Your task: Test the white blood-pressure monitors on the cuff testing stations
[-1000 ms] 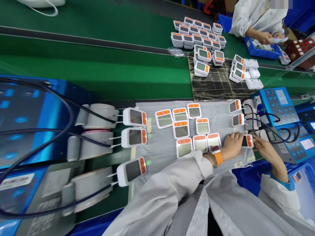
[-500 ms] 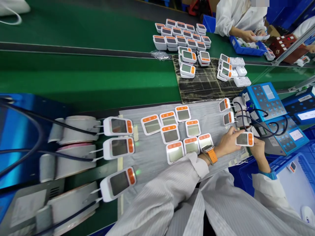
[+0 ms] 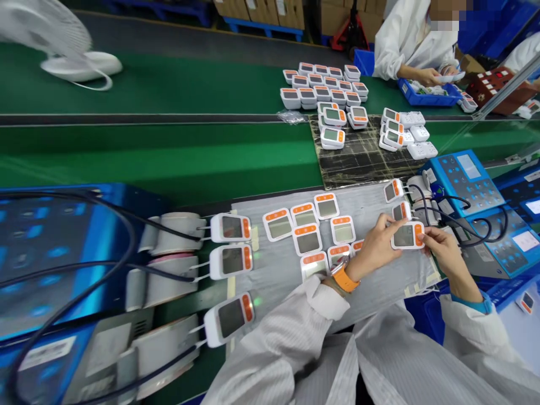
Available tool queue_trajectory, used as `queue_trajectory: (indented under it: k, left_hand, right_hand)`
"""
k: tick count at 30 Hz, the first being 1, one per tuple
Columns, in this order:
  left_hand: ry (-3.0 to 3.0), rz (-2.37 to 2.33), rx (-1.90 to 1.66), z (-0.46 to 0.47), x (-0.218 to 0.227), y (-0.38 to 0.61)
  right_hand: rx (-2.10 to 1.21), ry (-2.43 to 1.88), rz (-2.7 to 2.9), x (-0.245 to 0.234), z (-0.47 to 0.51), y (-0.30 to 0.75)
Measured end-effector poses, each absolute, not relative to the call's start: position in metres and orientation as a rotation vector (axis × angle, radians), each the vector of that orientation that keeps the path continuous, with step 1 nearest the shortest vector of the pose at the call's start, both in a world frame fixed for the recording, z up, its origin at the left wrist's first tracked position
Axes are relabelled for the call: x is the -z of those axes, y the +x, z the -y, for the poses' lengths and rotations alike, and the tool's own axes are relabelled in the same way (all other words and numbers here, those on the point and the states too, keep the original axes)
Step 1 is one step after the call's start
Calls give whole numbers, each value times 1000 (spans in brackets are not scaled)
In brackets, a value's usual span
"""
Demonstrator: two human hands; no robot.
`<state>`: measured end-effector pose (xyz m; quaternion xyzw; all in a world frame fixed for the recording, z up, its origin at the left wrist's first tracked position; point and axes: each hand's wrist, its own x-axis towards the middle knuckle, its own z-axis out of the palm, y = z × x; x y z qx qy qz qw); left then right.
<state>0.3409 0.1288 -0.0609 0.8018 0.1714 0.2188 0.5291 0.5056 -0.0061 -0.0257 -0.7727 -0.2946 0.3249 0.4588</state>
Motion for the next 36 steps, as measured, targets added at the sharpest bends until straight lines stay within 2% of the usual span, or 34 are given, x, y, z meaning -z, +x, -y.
queue_trajectory:
  k: [3, 9, 13, 17, 22, 27, 31, 34, 36]
  left_hand:
    - [1902, -495, -597, -154, 53, 318]
    - [1831, -714, -893, -208, 67, 266]
    - [1794, -1150, -1168, -225, 95, 239]
    - [2062, -1349, -950, -218, 111, 231]
    - [2305, -1368, -774, -213, 112, 235]
    - [2285, -1371, -709, -217, 103, 233]
    - [2260, -1356, -602, -217, 97, 234]
    - [2254, -1359, -557, -217, 95, 235]
    - [2249, -1365, -550, -217, 95, 235]
  right_hand:
    - [-877, -1811, 1043, 18, -30, 489]
    - [-503, -1711, 1930, 25, -144, 462]
    - [-259, -1860, 1845, 38, -264, 480]
    - [-45, -2218, 1540, 39, -360, 506]
    - [-115, -2244, 1742, 44, -404, 505]
    - [98, -2245, 1594, 46, -362, 502]
    - [317, -2353, 1466, 43, -242, 532]
    - [271, -2630, 1267, 40, -139, 552]
    - [236, -2667, 1285, 43, -88, 556]
